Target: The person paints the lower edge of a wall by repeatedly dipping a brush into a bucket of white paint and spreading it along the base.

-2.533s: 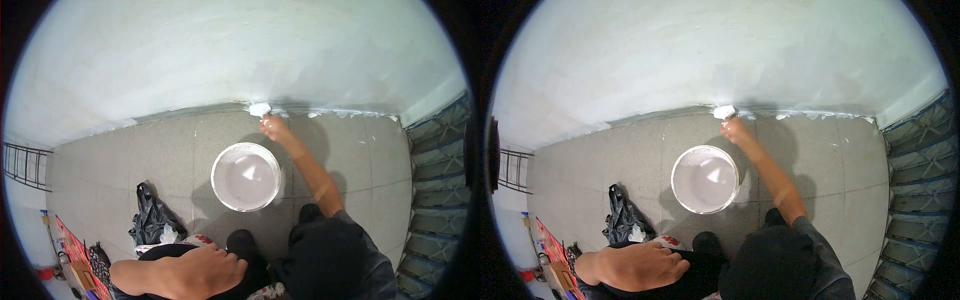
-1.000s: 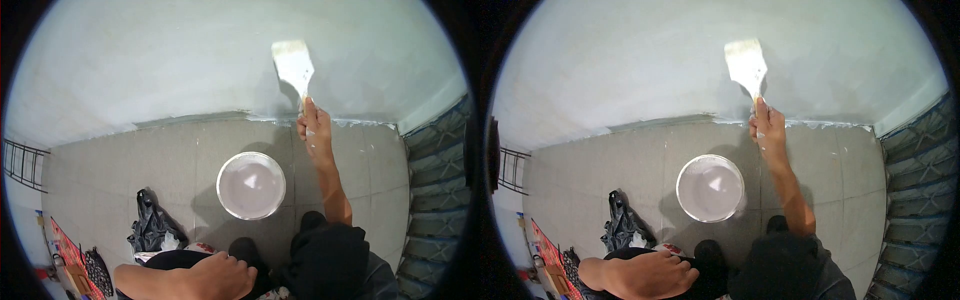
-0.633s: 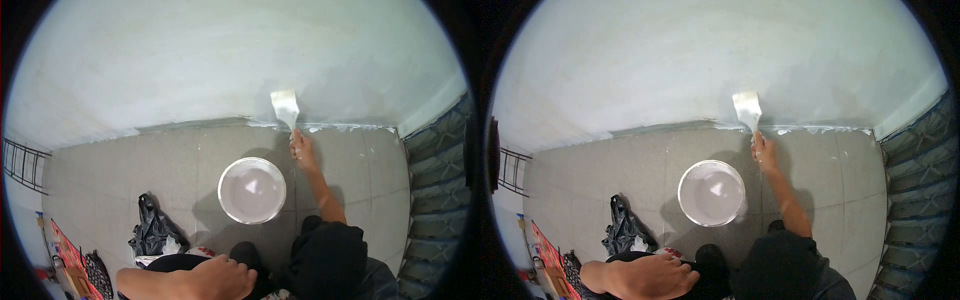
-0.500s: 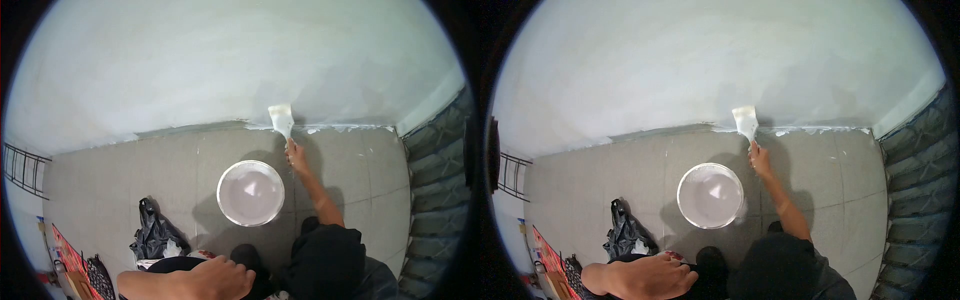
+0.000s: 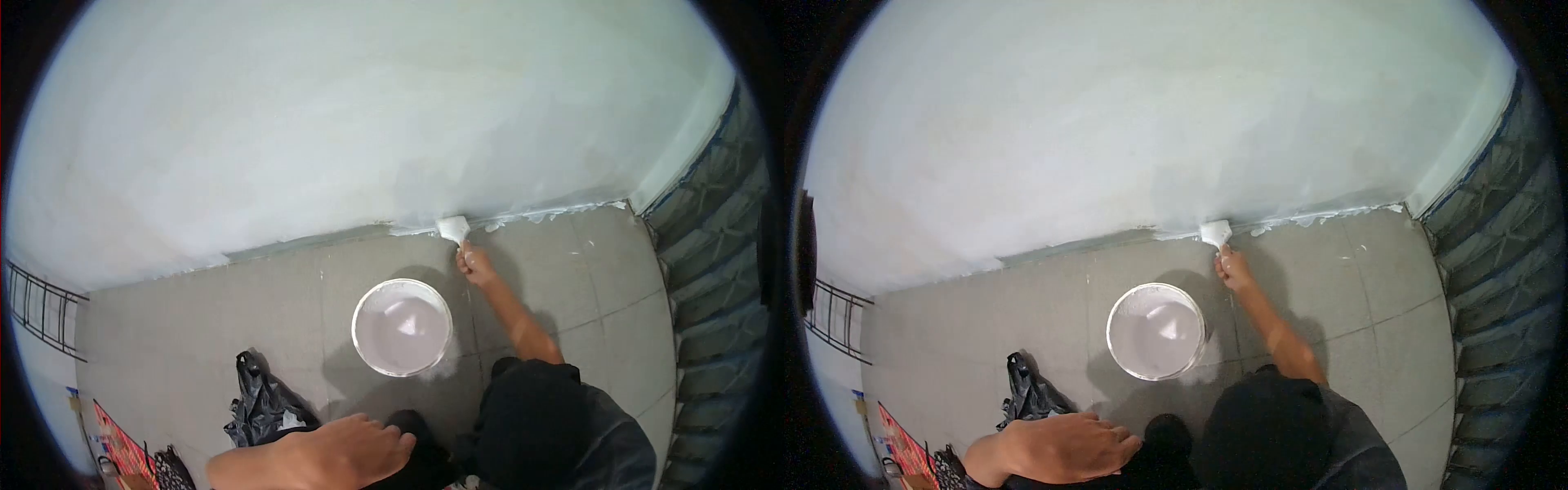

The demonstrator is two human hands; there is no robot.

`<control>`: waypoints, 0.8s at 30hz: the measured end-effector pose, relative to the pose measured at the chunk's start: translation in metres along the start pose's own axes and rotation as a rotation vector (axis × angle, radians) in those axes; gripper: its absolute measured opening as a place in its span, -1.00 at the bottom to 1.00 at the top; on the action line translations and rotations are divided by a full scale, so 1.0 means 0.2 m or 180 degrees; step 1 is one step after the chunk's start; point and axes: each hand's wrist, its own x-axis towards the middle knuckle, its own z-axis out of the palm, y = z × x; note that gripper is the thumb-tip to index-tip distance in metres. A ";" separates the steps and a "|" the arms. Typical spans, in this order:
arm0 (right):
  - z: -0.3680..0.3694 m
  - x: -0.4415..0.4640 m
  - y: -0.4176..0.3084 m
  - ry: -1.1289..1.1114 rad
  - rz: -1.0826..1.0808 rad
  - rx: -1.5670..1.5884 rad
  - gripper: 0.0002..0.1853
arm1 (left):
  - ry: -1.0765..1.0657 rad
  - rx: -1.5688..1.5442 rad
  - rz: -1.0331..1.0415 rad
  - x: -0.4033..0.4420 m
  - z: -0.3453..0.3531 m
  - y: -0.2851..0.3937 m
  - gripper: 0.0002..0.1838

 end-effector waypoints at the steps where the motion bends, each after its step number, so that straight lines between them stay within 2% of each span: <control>1: 0.05 -0.01 -0.08 -0.0053 -0.0030 0.0146 -0.63 | 0.0057 0.0050 0.0038 0.00 0.01 -0.01 -0.53; 5: 0.17 -0.17 -0.41 -0.0185 0.0027 0.0330 -0.65 | 0.0194 -0.0035 0.0020 -0.01 -0.01 0.01 -0.48; 8: 0.31 -0.44 -0.65 -0.0034 -0.0182 0.0154 -0.65 | 0.0002 -0.0099 -0.0041 0.00 -0.04 0.01 -0.46; 11: 0.44 -0.67 -0.87 -0.0115 -0.0726 -0.0033 -0.65 | 0.0117 -0.0170 0.0013 0.01 -0.03 -0.01 -0.45; 14: 0.47 -0.76 -1.03 -0.0696 -0.1299 -0.0007 -0.62 | 0.0316 0.0019 0.0111 0.02 -0.05 -0.02 -0.44; 17: 0.53 -0.85 -1.09 -0.0618 -0.1983 -0.0529 -0.60 | -0.0001 -0.0040 -0.0083 0.03 -0.09 -0.01 -0.45; 20: 0.45 -0.74 -1.03 -0.0689 -0.1506 -0.0521 -0.56 | 0.0000 -0.0171 -0.0062 0.03 -0.10 -0.01 -0.46; 23: 0.37 -0.58 -0.77 -0.0041 -0.1043 -0.0806 -0.54 | 0.0654 0.0106 0.0195 0.00 -0.02 -0.04 -0.47; 24: 0.31 -0.50 -0.66 -0.0053 -0.0981 -0.0794 -0.54 | 0.0525 0.0025 0.0136 0.01 -0.03 -0.05 -0.48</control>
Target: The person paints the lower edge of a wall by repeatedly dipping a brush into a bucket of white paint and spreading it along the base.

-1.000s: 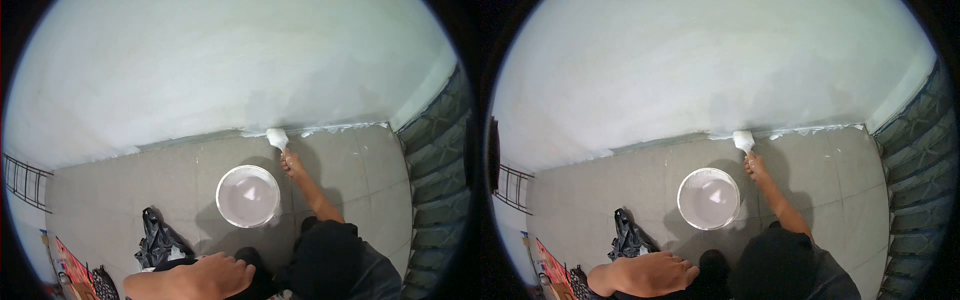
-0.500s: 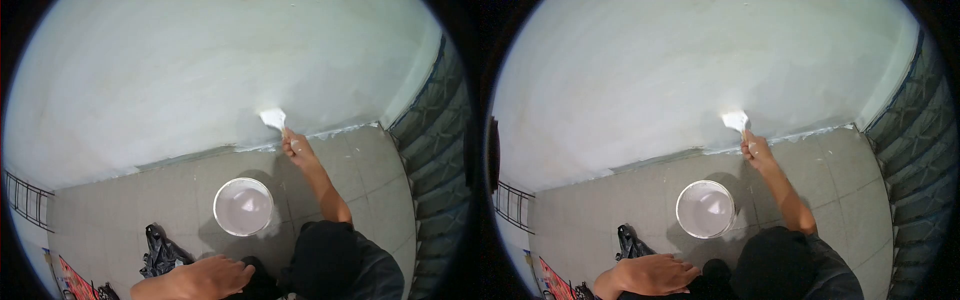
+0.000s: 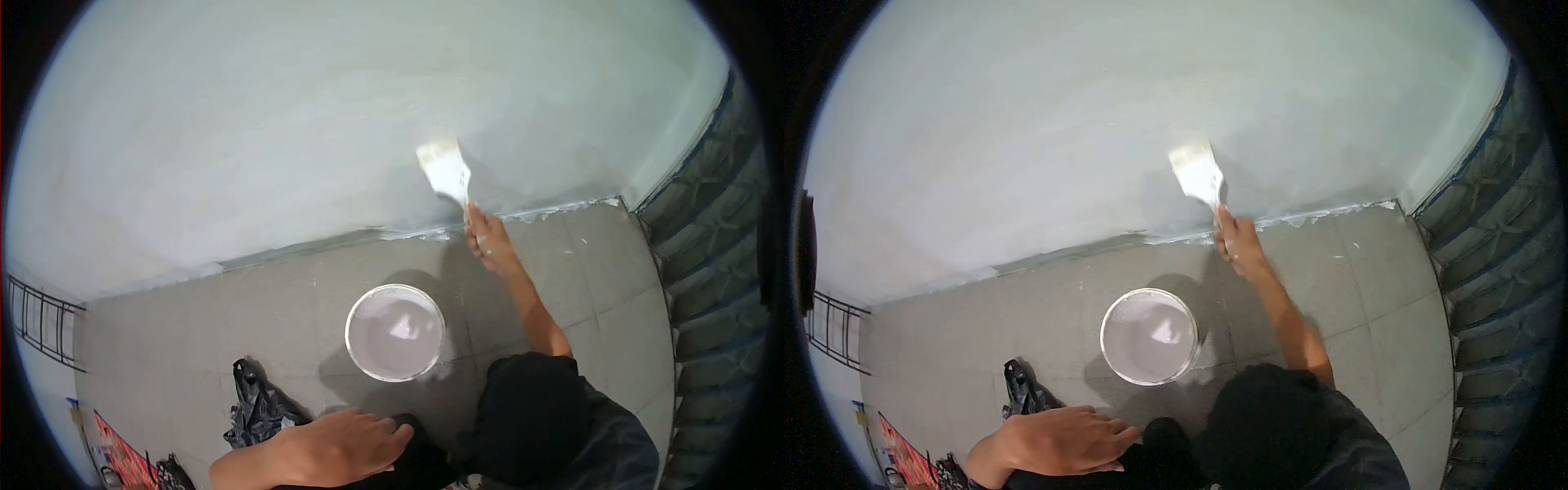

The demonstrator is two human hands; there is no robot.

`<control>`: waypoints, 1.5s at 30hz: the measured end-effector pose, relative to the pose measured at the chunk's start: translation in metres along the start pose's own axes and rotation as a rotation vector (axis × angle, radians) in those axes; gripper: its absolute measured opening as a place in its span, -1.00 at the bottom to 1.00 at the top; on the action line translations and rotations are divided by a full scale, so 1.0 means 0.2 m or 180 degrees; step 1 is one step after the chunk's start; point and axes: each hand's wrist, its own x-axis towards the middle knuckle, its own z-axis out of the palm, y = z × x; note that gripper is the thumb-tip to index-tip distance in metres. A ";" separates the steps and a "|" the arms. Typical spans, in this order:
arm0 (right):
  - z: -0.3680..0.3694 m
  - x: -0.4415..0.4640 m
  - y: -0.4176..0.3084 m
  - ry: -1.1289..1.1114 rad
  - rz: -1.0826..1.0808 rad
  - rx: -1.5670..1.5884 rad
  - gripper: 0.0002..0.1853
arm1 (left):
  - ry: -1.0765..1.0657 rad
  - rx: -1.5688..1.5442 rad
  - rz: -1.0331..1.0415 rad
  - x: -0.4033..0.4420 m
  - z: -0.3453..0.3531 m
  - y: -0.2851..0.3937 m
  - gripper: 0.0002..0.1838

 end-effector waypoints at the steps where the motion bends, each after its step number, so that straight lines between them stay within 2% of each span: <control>1: -0.04 0.03 0.14 -0.0008 0.0077 0.0013 -0.52 | -0.0138 -0.0095 -0.0057 0.01 -0.01 0.00 -0.48; 3: -0.09 0.08 0.38 0.0063 0.0231 -0.0152 -0.52 | -0.0270 -0.0217 -0.0130 0.01 -0.01 0.00 -0.50; 7: -0.05 0.10 0.51 0.0014 0.0153 -0.0239 -0.53 | -0.0340 -0.0314 -0.0276 0.02 -0.01 -0.01 -0.53; 11: -0.05 0.12 0.70 0.0084 0.0657 -0.0186 -0.55 | -0.0431 -0.0268 -0.0350 0.02 -0.04 0.03 -0.57; 13: -0.04 0.12 0.72 0.0058 0.0761 -0.0222 -0.58 | -0.0206 -0.0186 -0.0339 0.00 -0.02 0.04 -0.58; 16: 0.01 0.13 0.71 0.0017 0.1015 0.0234 -0.57 | -0.0022 -0.0196 -0.0352 -0.02 0.01 0.05 -0.62; 19: 0.11 0.09 0.59 -0.0274 0.0598 0.0338 -0.59 | -0.0039 -0.0157 -0.0306 -0.02 0.01 0.07 -0.63; 22: 0.25 0.04 0.24 -0.0145 0.0467 0.0155 -0.57 | -0.0070 -0.0161 -0.0332 -0.03 -0.01 0.10 -0.64; 25: 0.32 -0.04 -0.01 -0.0463 0.0154 0.0352 -0.55 | -0.0040 -0.0178 -0.0346 -0.04 0.01 0.10 -0.64; 28: 0.40 -0.16 -0.22 -0.0355 -0.0688 -0.0253 -0.54 | -0.0015 -0.0217 -0.0365 -0.05 0.01 0.09 -0.65; 31: 0.44 -0.18 -0.31 -0.0600 -0.0540 0.0111 -0.54 | -0.0048 -0.0200 -0.0367 -0.05 0.01 0.10 -0.66; 35: 0.36 0.00 0.01 -0.0326 -0.0251 -0.0412 -0.54 | 0.0308 -0.0100 -0.0155 -0.07 0.04 0.06 -0.66; 38: 0.24 0.09 0.32 -0.0222 -0.0059 -0.0648 -0.53 | -0.0250 -0.0224 -0.0348 -0.06 0.01 0.06 -0.51; 45: 0.15 0.16 0.70 -0.0128 0.0606 -0.0430 -0.55 | -0.0455 -0.0224 -0.0367 -0.06 0.01 0.07 -0.49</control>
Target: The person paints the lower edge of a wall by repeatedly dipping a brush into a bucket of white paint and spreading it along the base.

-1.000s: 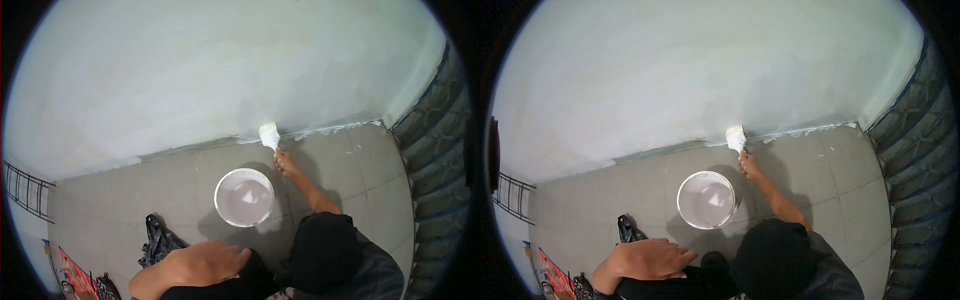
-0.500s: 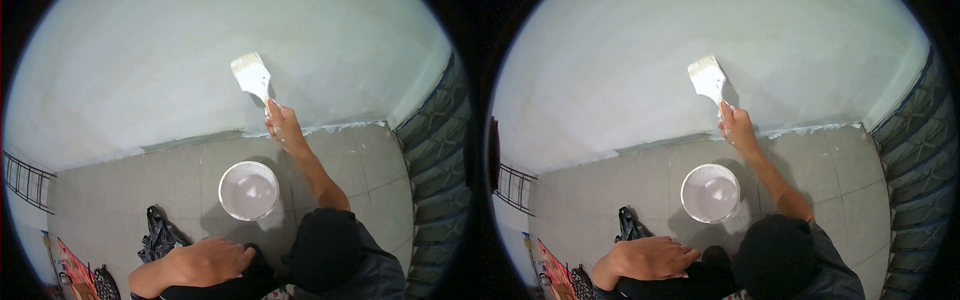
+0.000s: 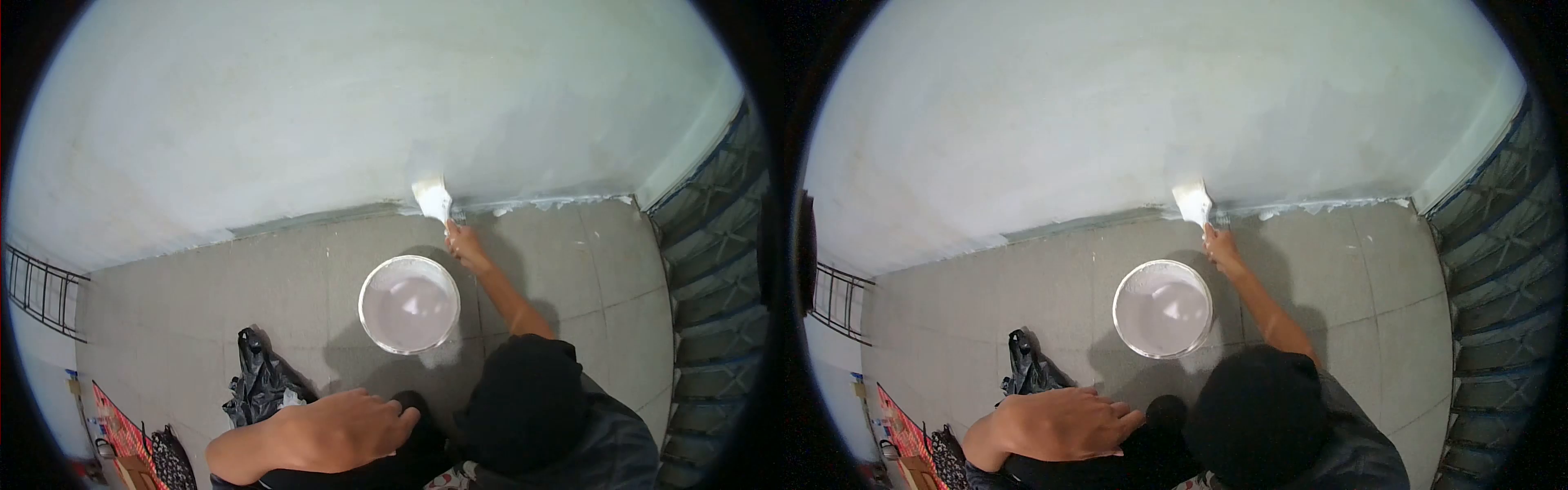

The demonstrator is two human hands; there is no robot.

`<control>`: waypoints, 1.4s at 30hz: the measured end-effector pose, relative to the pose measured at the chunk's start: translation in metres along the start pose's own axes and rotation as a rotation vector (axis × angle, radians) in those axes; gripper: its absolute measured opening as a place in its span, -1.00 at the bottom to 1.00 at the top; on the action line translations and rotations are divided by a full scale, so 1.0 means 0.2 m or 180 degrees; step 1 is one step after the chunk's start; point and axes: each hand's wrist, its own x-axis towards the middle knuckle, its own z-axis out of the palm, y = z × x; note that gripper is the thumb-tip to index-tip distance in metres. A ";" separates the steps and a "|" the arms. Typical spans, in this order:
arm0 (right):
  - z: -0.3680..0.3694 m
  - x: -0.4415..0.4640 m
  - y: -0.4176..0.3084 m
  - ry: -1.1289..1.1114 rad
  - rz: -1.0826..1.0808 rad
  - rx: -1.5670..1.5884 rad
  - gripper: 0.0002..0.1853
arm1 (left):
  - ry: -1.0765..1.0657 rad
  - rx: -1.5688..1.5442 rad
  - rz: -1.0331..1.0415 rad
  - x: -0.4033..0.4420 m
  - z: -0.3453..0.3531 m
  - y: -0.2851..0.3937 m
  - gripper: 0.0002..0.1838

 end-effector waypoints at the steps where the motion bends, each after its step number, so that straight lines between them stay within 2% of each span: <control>1: -0.01 0.03 0.01 -0.0049 0.0122 0.0036 -0.55 | -0.0049 -0.0016 -0.0035 0.00 -0.02 0.00 -0.49; 4: -0.02 0.09 0.05 -0.0179 0.0571 0.0406 -0.61 | -0.0085 -0.0061 -0.0140 0.00 -0.04 0.01 -0.48; 8: 0.05 0.12 -0.05 -0.0233 0.0586 0.1253 -0.65 | 0.0243 -0.0023 0.0136 -0.01 0.02 -0.01 -0.46; 10: 0.13 -0.01 -0.34 0.0003 0.0511 0.1510 -0.65 | 0.0147 0.0031 0.0079 -0.01 0.01 0.00 -0.45; 13: 0.13 -0.13 -0.61 -0.0554 0.0208 0.1226 -0.64 | 0.0021 -0.0034 0.0011 0.00 -0.01 0.01 -0.44; 17: 0.17 -0.30 -0.78 -0.0651 -0.0282 0.0897 -0.63 | 0.0133 0.0093 0.0120 -0.01 0.01 -0.01 -0.49; 20: 0.22 -0.45 -0.93 -0.0625 -0.0840 0.0564 -0.61 | 0.0461 0.0349 0.0313 0.00 0.08 -0.06 -0.55; 22: 0.25 -0.49 -0.98 -0.0601 -0.1256 0.0427 -0.60 | 0.0302 0.0267 0.0245 0.01 0.06 -0.05 -0.58; 26: 0.26 -0.37 -0.89 -0.0170 -0.1332 -0.0196 -0.56 | -0.0134 0.0131 -0.0042 0.03 -0.05 -0.03 -0.60; 32: 0.19 -0.06 -0.36 0.0085 -0.1326 -0.1048 -0.48 | 0.0167 0.0242 0.0172 0.04 0.01 -0.08 -0.61; 34: 0.16 -0.01 -0.20 0.0025 -0.1237 -0.0986 -0.48 | 0.0007 0.0264 0.0091 0.04 -0.02 -0.06 -0.61; 37: 0.06 0.15 0.11 0.0104 -0.1125 -0.1421 -0.49 | -0.0060 0.0150 0.0024 0.04 -0.06 -0.05 -0.62; 40: 0.01 0.12 0.18 0.0119 -0.0102 -0.0786 -0.53 | 0.0003 0.0178 0.0003 0.03 -0.04 -0.05 -0.62; 42: 0.01 0.08 0.13 -0.0019 0.0253 -0.0252 -0.57 | -0.0032 0.0228 -0.0008 0.04 -0.02 -0.05 -0.61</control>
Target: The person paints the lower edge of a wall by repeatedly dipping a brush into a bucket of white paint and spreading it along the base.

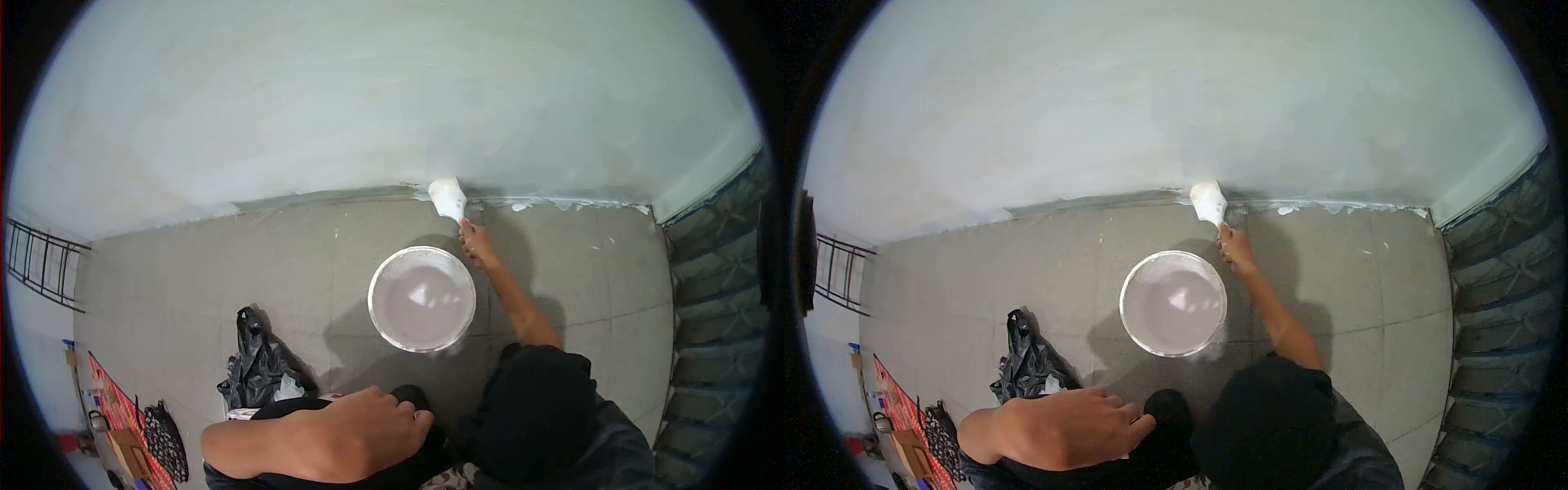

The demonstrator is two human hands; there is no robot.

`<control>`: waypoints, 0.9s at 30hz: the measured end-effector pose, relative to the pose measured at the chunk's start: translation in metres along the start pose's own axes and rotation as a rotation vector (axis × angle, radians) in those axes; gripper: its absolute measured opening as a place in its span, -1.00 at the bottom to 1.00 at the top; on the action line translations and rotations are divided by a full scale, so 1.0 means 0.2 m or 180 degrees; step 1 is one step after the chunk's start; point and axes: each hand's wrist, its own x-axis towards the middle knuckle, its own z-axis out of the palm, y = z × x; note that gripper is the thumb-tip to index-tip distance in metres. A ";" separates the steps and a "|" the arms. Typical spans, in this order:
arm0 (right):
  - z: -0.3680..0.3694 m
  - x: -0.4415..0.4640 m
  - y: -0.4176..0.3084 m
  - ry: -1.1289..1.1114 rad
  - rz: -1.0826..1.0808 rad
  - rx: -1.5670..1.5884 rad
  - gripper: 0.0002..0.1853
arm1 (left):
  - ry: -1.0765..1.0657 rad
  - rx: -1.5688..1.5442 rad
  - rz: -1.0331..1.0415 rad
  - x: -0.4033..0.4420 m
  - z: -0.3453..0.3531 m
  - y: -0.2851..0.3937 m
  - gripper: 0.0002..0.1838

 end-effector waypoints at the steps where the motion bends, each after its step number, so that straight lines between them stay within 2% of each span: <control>1: 0.00 -0.03 -0.03 -0.0075 0.0173 0.0265 -0.60 | -0.0063 0.0013 -0.0011 0.01 0.01 0.00 -0.60; 5: 0.08 0.00 -0.16 -0.0318 0.0311 0.0767 -0.65 | -0.0085 0.0045 0.0154 -0.01 0.03 0.00 -0.59; 7: 0.13 -0.11 -0.40 -0.0210 0.0327 0.1081 -0.72 | -0.0168 0.0056 0.0079 0.00 0.00 0.01 -0.60; 10: 0.12 -0.18 -0.67 -0.0529 0.0229 0.1050 -0.62 | -0.0169 -0.0120 0.0070 0.01 -0.02 0.02 -0.61; 13: 0.13 -0.31 -0.78 -0.0733 -0.0178 0.0704 -0.62 | 0.0097 -0.0043 0.0230 0.00 0.00 0.00 -0.62; 16: 0.18 -0.46 -0.88 -0.0497 -0.0468 0.0465 -0.64 | 0.0173 0.0111 0.0279 0.00 -0.01 0.00 -0.63; 20: 0.16 -0.43 -0.76 -0.0346 -0.1120 -0.0273 -0.56 | -0.0056 0.0185 0.0076 0.01 -0.06 0.02 -0.65; 23: 0.09 -0.29 -0.52 -0.0163 -0.1317 -0.0871 -0.55 | 0.0168 0.0248 -0.0136 -0.02 -0.07 0.05 -0.68; 27: -0.09 0.02 -0.07 0.0167 -0.1532 -0.1648 -0.52 | 0.0004 0.0324 -0.0176 -0.01 -0.08 0.05 -0.67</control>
